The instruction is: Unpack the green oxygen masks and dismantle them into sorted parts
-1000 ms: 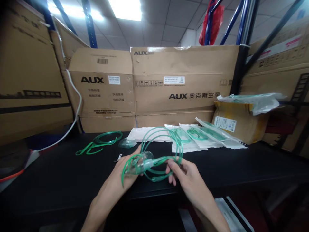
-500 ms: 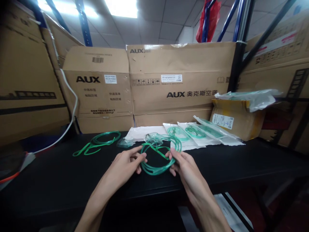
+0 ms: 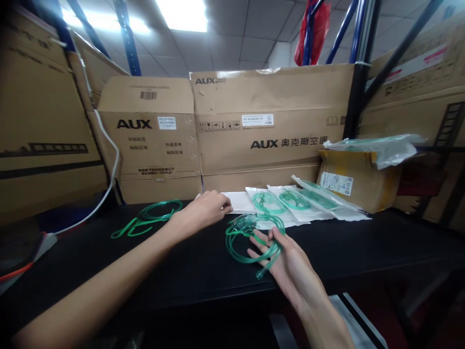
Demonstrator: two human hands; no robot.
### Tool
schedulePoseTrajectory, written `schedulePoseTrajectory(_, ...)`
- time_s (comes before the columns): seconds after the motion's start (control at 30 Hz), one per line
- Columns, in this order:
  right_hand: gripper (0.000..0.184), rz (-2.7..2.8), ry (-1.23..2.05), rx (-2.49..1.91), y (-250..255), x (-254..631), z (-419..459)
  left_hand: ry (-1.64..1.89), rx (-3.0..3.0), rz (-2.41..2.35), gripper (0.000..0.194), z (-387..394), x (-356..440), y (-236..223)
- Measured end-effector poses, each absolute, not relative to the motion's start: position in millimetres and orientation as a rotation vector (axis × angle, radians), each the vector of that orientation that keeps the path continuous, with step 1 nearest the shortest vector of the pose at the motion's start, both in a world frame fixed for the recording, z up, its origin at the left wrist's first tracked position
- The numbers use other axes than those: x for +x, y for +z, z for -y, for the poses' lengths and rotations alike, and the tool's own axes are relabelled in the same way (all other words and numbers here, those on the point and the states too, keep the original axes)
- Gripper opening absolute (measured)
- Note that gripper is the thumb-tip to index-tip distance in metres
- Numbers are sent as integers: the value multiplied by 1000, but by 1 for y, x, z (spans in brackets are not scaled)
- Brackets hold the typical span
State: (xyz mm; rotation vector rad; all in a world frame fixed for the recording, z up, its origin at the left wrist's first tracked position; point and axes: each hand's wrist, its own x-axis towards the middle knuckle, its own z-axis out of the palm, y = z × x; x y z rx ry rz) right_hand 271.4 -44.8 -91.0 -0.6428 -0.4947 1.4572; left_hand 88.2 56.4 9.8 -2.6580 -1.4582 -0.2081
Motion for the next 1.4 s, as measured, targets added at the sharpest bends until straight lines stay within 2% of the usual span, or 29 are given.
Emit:
schedulePoseTrajectory(0.1,23,487,1450,-627,-95,274,45,-90,-2704,1387,33,-88,101,-2)
schedulePoseTrajectory(0.3,18,534,1461,-565,-103,278,42,-84,-2805,1280,32,-124,102,-21)
schedulePoseTrajectory(0.63,14,499,1402,-512,-92,276,48,-390,-2634,1278,33,-121,79,11)
schedulePoseTrajectory(0.77,10,473,1312,-501,-73,282,62,-504,-2538,1248,24,-102,64,35)
schedulePoseTrajectory(0.83,9,436,1239,-539,-62,288,72,-534,-2535,1214,29,-84,56,38)
schedulePoseTrajectory(0.97,9,436,1048,-574,-48,300,92,-449,-2666,1087,37,-41,36,18)
schedulePoseTrajectory(1.07,11,484,936,-576,-50,305,102,-286,-2822,1028,51,-15,20,-6)
schedulePoseTrajectory(1.17,18,469,906,-612,-56,305,106,-275,-2903,1170,37,4,12,-17)
schedulePoseTrajectory(1.23,13,478,930,-601,-60,304,105,-347,-2950,1279,28,15,13,-19)
schedulePoseTrajectory(1.33,9,529,967,-562,-65,305,103,-326,-3037,1312,44,26,22,-19)
schedulePoseTrajectory(1.4,9,545,994,-551,-69,305,102,-287,-3052,1287,44,27,28,-20)
